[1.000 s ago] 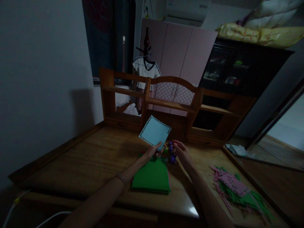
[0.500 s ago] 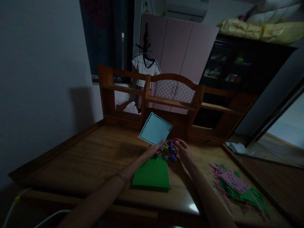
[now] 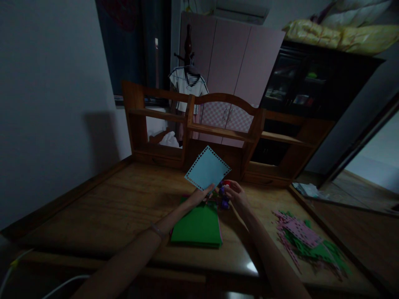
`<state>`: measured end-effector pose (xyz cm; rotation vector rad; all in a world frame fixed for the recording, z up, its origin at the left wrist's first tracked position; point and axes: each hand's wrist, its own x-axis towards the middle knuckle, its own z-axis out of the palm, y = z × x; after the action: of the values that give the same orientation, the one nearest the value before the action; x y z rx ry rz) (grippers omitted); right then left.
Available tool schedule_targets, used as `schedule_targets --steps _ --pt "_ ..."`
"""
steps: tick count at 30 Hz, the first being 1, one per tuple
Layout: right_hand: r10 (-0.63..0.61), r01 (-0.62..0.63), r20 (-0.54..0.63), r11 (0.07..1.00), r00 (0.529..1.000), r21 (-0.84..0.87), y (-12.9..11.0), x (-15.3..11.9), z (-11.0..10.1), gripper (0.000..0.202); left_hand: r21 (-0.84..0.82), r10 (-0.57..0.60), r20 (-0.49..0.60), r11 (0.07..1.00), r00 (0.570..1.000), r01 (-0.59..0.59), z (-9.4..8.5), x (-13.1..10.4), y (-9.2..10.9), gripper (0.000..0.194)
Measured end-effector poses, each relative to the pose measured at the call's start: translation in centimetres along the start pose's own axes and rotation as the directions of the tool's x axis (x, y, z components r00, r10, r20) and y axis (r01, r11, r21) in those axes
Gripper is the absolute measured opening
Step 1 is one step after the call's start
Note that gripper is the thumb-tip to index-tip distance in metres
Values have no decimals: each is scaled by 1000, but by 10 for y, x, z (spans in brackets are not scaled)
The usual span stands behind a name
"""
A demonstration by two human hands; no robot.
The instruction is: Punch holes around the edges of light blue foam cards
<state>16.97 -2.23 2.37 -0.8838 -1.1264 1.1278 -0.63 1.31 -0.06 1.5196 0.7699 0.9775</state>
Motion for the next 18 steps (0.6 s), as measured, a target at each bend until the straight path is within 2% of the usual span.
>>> schedule_targets --steps 7,18 --pt "3 -3 8 1000 1000 -6 2 -1 6 35 74 -29 -7 997 1000 29 1 -4 4 54" --pt "-10 10 -8 1000 1000 5 0 -1 4 33 78 -28 -33 996 999 31 2 -1 -6 53"
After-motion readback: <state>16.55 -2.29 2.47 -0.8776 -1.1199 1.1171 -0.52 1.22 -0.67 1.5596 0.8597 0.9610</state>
